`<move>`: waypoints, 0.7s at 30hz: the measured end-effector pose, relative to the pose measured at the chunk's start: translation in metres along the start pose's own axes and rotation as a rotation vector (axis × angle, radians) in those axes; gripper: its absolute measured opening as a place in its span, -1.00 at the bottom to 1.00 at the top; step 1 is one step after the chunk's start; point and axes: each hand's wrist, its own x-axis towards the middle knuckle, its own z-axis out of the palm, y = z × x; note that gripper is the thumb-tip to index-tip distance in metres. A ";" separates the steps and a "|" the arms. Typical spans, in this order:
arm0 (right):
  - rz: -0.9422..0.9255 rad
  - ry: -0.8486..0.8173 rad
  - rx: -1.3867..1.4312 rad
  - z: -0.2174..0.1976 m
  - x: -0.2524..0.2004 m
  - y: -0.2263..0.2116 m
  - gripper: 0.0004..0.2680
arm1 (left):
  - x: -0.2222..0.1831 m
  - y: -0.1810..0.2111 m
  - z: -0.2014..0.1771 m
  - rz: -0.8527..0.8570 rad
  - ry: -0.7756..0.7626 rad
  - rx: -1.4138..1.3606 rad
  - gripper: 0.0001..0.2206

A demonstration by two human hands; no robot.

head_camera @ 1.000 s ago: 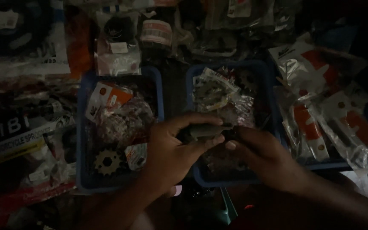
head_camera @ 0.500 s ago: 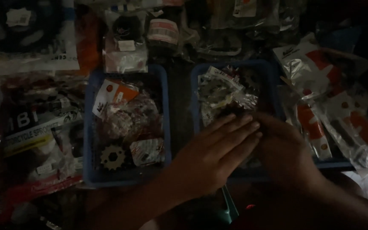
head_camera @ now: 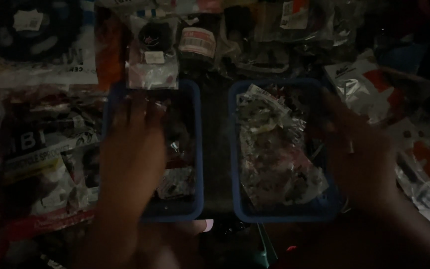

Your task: Sorting and packing motorcycle sprockets into plastic bins.

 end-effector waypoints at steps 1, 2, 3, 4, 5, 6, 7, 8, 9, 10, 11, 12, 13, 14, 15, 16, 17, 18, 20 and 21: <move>-0.094 -0.034 -0.156 0.008 0.003 -0.002 -0.64 | -0.003 -0.008 0.015 -0.040 -0.046 -0.064 -0.55; -0.188 -0.067 -0.312 0.016 0.005 -0.004 -0.60 | -0.006 -0.016 0.029 -0.081 -0.092 -0.128 -0.52; -0.188 -0.068 -0.312 0.022 0.006 -0.004 -0.60 | -0.003 -0.014 0.029 -0.082 -0.093 -0.129 -0.52; -0.327 -0.114 -0.550 0.028 0.007 -0.005 -0.55 | 0.001 -0.011 0.030 -0.104 -0.128 -0.154 -0.47; -0.464 -0.161 -0.790 0.033 0.008 -0.005 -0.50 | 0.004 -0.008 0.030 -0.125 -0.161 -0.182 -0.40; -0.463 -0.163 -0.794 0.030 0.009 -0.005 -0.50 | 0.002 -0.009 0.038 -0.124 -0.161 -0.186 -0.40; -0.511 -0.236 -0.780 0.028 0.010 -0.005 -0.54 | -0.003 -0.011 0.044 -0.092 -0.089 -0.066 -0.49; -0.558 -0.310 -0.765 0.025 0.010 -0.006 -0.57 | -0.007 -0.012 0.050 -0.060 -0.017 0.054 -0.56; -0.564 -0.306 -0.765 0.025 0.009 0.001 -0.57 | -0.007 -0.010 0.043 -0.066 -0.013 0.056 -0.56; -0.640 -0.297 -0.791 0.025 0.008 0.008 -0.71 | -0.007 -0.007 0.036 -0.139 -0.178 0.053 -0.64; -0.711 -0.286 -0.819 0.024 0.007 0.015 -0.80 | -0.006 -0.004 0.030 -0.210 -0.342 0.046 -0.71; -0.713 -0.281 -0.822 0.023 0.006 0.012 -0.80 | -0.007 -0.006 0.030 -0.211 -0.336 0.046 -0.71; -0.572 -0.297 -0.626 0.023 0.004 0.009 -0.70 | -0.008 -0.008 0.031 -0.190 -0.280 0.047 -0.63; -0.430 -0.308 -0.429 0.022 0.003 0.007 -0.53 | -0.009 -0.009 0.032 -0.167 -0.224 0.047 -0.56; -0.426 -0.303 -0.431 0.022 0.003 0.006 -0.53 | -0.009 -0.012 0.033 -0.162 -0.221 0.048 -0.56; -0.389 -0.304 -0.411 0.022 0.003 0.005 -0.53 | -0.010 -0.014 0.035 -0.189 -0.248 0.011 -0.62; -0.354 -0.305 -0.389 0.023 0.004 0.003 -0.52 | -0.011 -0.018 0.036 -0.219 -0.275 -0.025 -0.68; -0.352 -0.302 -0.389 0.022 0.004 0.004 -0.52 | -0.009 -0.016 0.027 -0.216 -0.274 -0.023 -0.68; -0.378 -0.308 -0.398 0.021 0.006 0.005 -0.52 | -0.005 -0.013 0.009 -0.224 -0.367 -0.054 -0.56; -0.378 -0.306 -0.397 0.021 0.006 0.006 -0.52 | -0.004 -0.013 0.008 -0.223 -0.365 -0.051 -0.56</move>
